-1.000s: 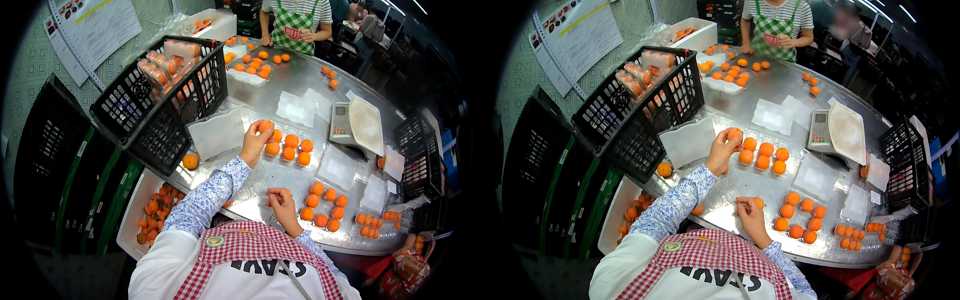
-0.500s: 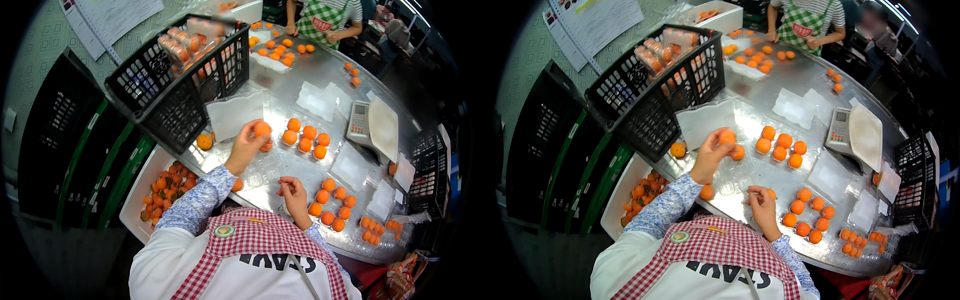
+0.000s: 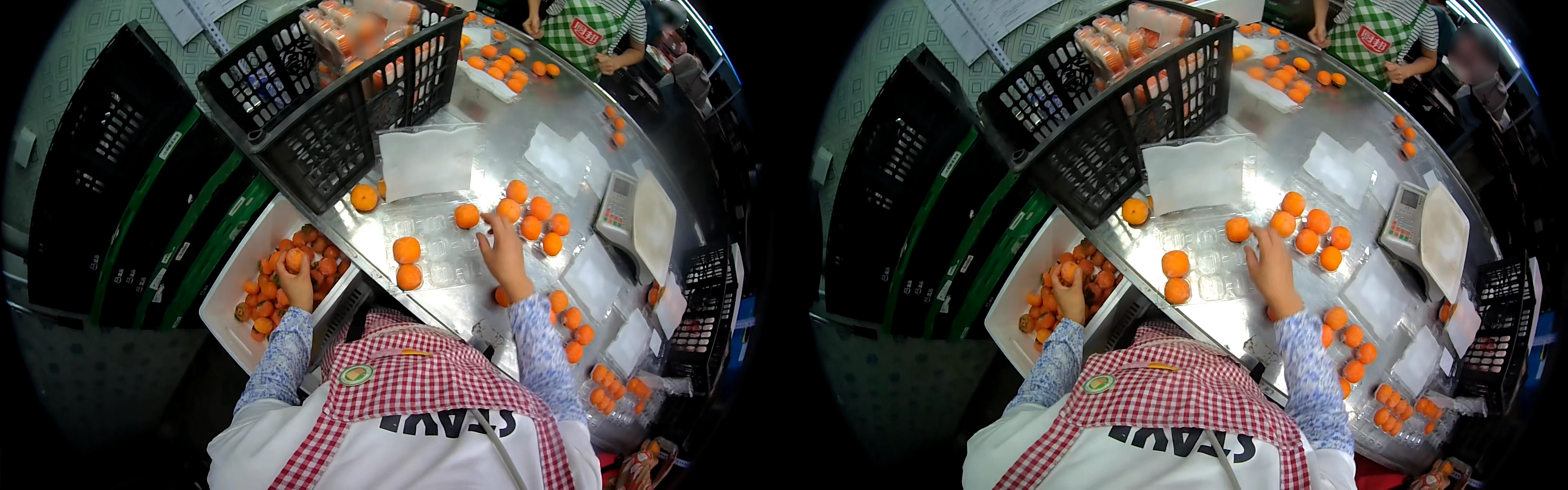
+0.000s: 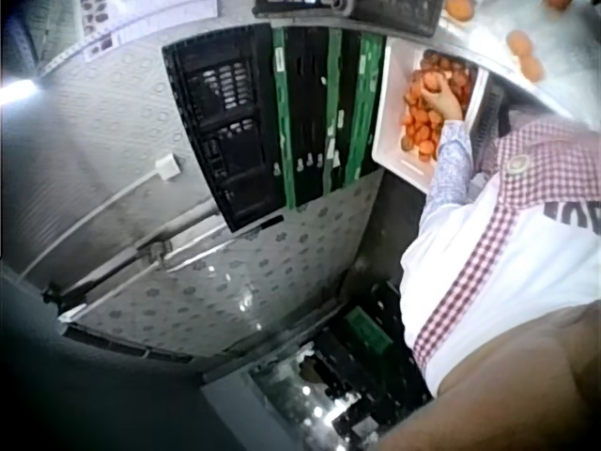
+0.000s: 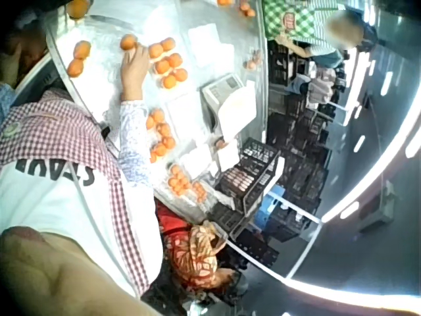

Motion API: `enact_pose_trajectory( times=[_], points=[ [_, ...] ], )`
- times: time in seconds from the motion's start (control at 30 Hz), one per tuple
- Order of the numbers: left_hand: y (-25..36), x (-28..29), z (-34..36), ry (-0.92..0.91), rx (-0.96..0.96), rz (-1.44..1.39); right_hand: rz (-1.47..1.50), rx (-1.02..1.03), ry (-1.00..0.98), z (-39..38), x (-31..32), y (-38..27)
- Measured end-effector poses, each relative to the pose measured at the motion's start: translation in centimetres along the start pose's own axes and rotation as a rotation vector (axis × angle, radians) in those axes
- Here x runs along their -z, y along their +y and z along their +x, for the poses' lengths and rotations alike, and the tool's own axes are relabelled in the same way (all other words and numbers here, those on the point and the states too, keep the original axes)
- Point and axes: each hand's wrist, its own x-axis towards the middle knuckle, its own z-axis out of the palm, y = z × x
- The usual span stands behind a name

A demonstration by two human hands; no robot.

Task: The person arranges persimmons into clear plastic trays on a stainless steel table, then places a white foam sheet over the fruit and seals the tray with a plastic lid. The person repeats this process, handling persimmons one at a time and occasionally removing the calyx before packing.

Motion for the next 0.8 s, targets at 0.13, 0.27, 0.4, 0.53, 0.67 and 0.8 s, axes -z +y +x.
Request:
enact_pose_trajectory(
  times=[0.13,0.27,0.4,0.53,0.67,0.8],
  points=[
    [-8.0,2.2,1.9,0.07,-0.187,0.394,-0.241,0.246,-0.228,3.5,-0.2,1.4],
    [-7.0,3.2,1.9,-0.12,-0.139,0.651,-0.418,0.341,-0.375,4.5,-1.2,0.2],
    [-7.8,2.9,2.0,-0.218,-0.141,0.672,-0.523,0.394,-0.372,4.2,-2.7,0.7],
    [-8.3,0.7,4.1,-0.204,-0.233,0.665,-0.561,0.41,-0.367,4.0,-2.7,1.0],
    [-7.9,-0.4,5.2,-0.224,-0.192,0.799,-0.51,0.431,-0.35,4.4,-2.3,1.7],
    [-3.4,-2.1,4.4,-0.206,-0.228,0.663,-0.382,0.398,-0.305,4.5,-1.6,1.9]
  ],
)
